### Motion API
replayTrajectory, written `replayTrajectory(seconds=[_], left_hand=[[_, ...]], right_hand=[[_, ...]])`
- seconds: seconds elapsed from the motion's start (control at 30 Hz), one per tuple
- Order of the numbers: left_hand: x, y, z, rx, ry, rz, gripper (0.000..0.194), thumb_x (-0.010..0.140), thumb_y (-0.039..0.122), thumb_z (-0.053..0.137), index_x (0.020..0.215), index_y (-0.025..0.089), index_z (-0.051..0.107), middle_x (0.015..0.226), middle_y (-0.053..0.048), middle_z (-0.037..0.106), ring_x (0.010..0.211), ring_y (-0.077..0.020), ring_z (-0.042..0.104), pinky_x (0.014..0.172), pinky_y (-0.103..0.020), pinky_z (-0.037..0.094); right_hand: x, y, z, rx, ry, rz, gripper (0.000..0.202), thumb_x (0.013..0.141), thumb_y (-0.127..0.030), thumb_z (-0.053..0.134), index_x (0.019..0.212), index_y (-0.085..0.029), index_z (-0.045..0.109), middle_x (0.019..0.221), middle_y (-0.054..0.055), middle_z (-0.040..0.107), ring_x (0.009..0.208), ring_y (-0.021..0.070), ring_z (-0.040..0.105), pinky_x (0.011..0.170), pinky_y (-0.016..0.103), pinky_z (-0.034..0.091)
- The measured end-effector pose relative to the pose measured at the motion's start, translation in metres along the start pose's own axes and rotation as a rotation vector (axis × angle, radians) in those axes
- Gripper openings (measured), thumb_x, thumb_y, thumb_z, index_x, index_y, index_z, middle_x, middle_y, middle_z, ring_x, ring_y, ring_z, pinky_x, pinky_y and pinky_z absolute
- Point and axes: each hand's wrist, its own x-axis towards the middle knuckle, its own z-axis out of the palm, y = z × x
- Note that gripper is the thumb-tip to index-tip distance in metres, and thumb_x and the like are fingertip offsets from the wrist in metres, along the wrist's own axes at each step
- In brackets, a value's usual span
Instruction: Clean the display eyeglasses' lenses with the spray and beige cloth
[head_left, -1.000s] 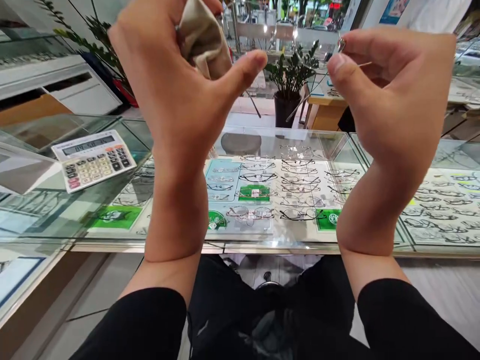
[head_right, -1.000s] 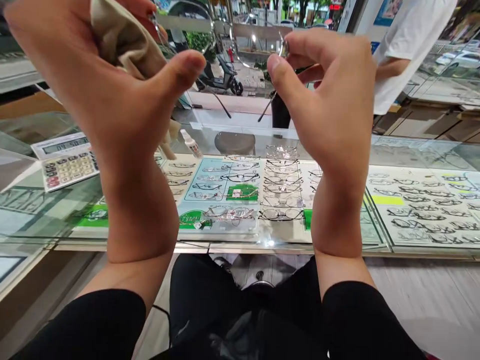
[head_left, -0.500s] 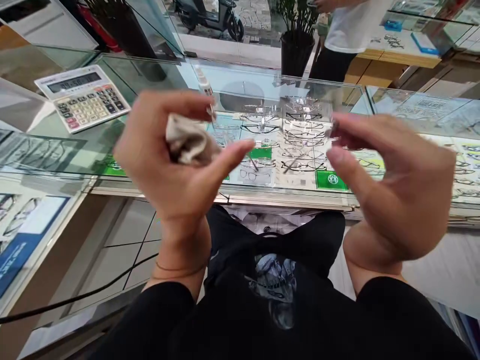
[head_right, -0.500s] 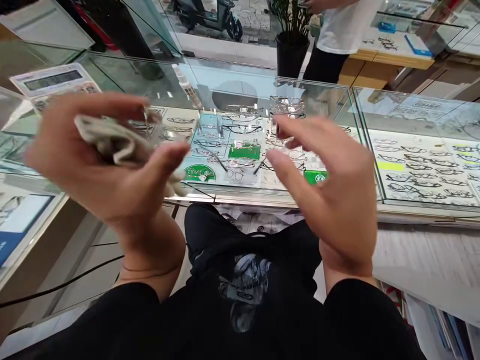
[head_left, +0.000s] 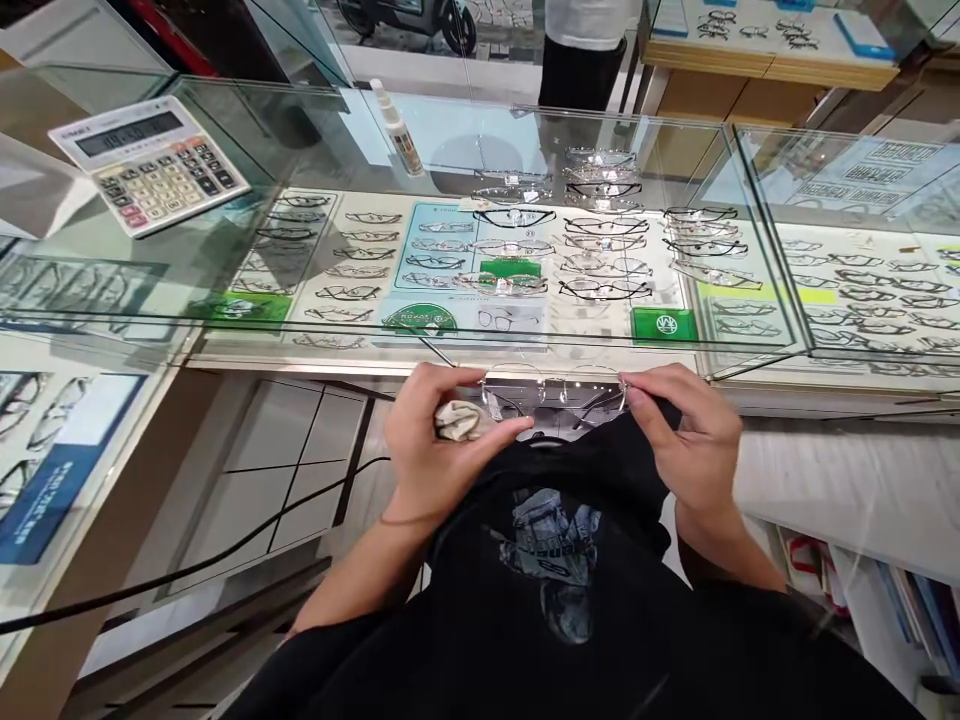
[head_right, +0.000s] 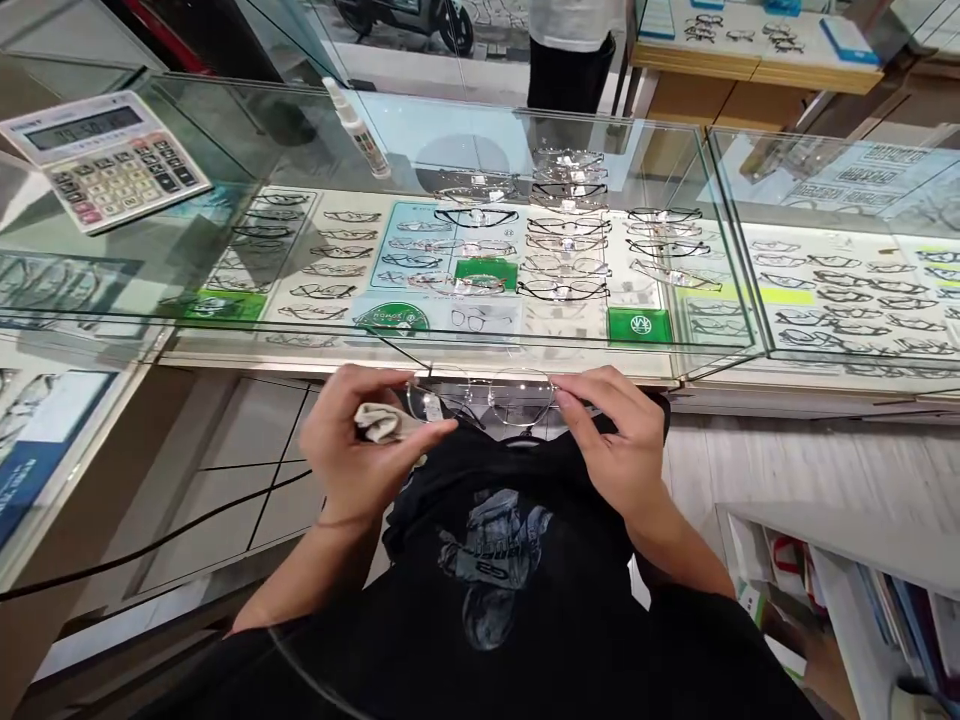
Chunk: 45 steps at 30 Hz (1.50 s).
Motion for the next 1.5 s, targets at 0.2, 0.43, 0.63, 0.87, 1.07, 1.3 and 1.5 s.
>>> replayTrajectory(seconds=[0.2, 0.43, 0.63, 0.87, 1.07, 1.3, 1.5], left_hand=[[-0.023, -0.006, 0.013, 0.015, -0.056, -0.071, 0.049, 0.079, 0.057, 0.097, 0.106, 0.023, 0.073, 0.091, -0.003, 0.071, 0.078, -0.0209, 0.067, 0.072, -0.034, 0.055], [-0.028, -0.008, 0.018, 0.074, -0.074, -0.074, 0.050, 0.079, 0.060, 0.096, 0.105, 0.024, 0.074, 0.090, -0.004, 0.073, 0.082, -0.0244, 0.070, 0.076, -0.038, 0.059], [-0.027, -0.012, 0.021, 0.095, -0.073, -0.021, 0.051, 0.078, 0.055, 0.098, 0.110, 0.023, 0.073, 0.092, -0.005, 0.073, 0.084, -0.0247, 0.071, 0.076, -0.037, 0.058], [-0.027, -0.019, 0.024, 0.064, -0.106, -0.066, 0.049, 0.083, 0.056, 0.094, 0.111, 0.023, 0.073, 0.097, -0.006, 0.075, 0.088, -0.0250, 0.070, 0.079, -0.038, 0.057], [-0.025, -0.020, 0.026, -0.023, -0.103, -0.082, 0.048, 0.084, 0.054, 0.094, 0.112, 0.021, 0.074, 0.100, -0.006, 0.077, 0.092, -0.0242, 0.072, 0.083, -0.036, 0.057], [-0.009, -0.004, 0.029, -0.063, -0.052, -0.023, 0.057, 0.084, 0.066, 0.089, 0.113, 0.020, 0.075, 0.093, -0.004, 0.077, 0.084, -0.0212, 0.073, 0.080, -0.034, 0.059], [0.014, 0.012, 0.037, -0.113, 0.084, 0.192, 0.056, 0.081, 0.054, 0.096, 0.120, 0.021, 0.074, 0.105, -0.007, 0.080, 0.097, -0.0248, 0.076, 0.083, -0.035, 0.063]], right_hand=[[-0.021, 0.021, 0.000, 0.016, -0.061, 0.081, 0.018, 0.100, -0.020, 0.076, 0.111, -0.029, 0.087, 0.100, 0.005, 0.085, 0.091, 0.0226, 0.078, 0.081, 0.039, 0.065], [-0.024, 0.034, 0.002, -0.010, -0.077, 0.154, 0.015, 0.101, -0.028, 0.075, 0.108, -0.029, 0.088, 0.103, 0.006, 0.086, 0.095, 0.0249, 0.081, 0.086, 0.042, 0.068], [-0.024, 0.040, 0.005, -0.018, -0.073, 0.133, 0.016, 0.101, -0.027, 0.074, 0.110, -0.028, 0.087, 0.106, 0.006, 0.087, 0.099, 0.0247, 0.081, 0.091, 0.042, 0.068], [-0.024, 0.037, 0.006, -0.038, -0.069, 0.120, 0.015, 0.101, -0.026, 0.074, 0.108, -0.029, 0.087, 0.104, 0.006, 0.086, 0.097, 0.0252, 0.081, 0.088, 0.043, 0.068], [-0.021, 0.028, 0.004, -0.015, -0.010, 0.070, 0.016, 0.099, -0.017, 0.077, 0.107, -0.028, 0.086, 0.099, 0.004, 0.084, 0.091, 0.0219, 0.078, 0.082, 0.038, 0.064], [-0.020, 0.015, -0.003, -0.002, 0.185, -0.034, 0.024, 0.093, -0.011, 0.082, 0.108, -0.030, 0.085, 0.094, 0.001, 0.082, 0.088, 0.0211, 0.077, 0.078, 0.037, 0.061], [-0.005, 0.001, -0.008, 0.041, 0.378, -0.173, 0.019, 0.095, -0.015, 0.080, 0.108, -0.028, 0.086, 0.094, 0.005, 0.082, 0.087, 0.0259, 0.079, 0.075, 0.044, 0.064]])
